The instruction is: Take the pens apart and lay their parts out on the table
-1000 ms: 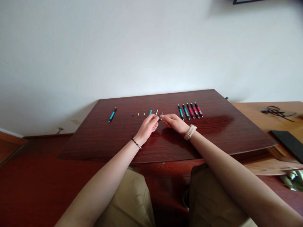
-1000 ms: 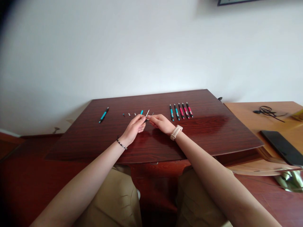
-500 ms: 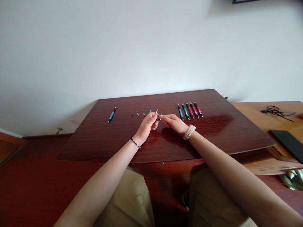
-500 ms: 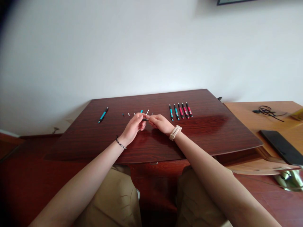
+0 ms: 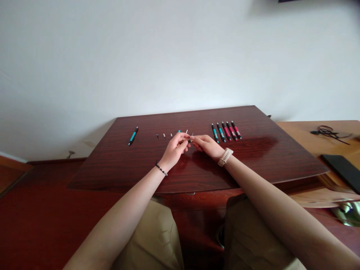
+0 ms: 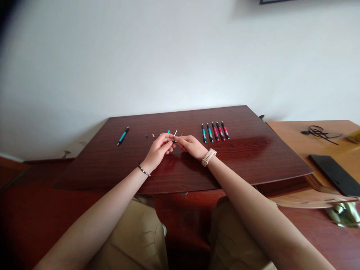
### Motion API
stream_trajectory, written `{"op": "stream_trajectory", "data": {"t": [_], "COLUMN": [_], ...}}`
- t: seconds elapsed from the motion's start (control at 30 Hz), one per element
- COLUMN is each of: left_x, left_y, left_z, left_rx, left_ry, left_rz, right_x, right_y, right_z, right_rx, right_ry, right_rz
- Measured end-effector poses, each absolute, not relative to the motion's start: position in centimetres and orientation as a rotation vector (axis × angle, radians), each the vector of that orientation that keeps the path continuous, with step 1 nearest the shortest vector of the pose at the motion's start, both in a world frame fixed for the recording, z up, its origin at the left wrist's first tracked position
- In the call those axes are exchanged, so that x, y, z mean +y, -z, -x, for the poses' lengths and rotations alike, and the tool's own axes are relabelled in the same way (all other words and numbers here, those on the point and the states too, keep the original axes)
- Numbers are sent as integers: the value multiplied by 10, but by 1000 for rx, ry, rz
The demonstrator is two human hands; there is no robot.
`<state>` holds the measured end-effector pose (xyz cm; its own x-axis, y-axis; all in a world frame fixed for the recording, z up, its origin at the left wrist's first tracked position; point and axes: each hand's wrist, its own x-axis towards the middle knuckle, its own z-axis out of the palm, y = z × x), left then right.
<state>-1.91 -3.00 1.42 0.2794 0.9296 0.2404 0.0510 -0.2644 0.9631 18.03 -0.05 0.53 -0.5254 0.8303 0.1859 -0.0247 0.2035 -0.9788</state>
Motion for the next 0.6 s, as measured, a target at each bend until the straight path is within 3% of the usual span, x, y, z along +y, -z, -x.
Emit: {"op": "stream_trajectory", "data": {"t": [0.27, 0.6], "left_x": [-26, -23], "left_y": [-8, -8], "left_z": [21, 21], "left_rx": [1041, 1131], "left_ry": [-1272, -1251], "left_rz": [-1786, -1507], "right_x": [2, -2], "right_y": [-1, -7], "right_z": [-180, -178], "right_rx": [-1687, -1692], "right_ry": [-1380, -1411], "right_rz": [840, 796]}}
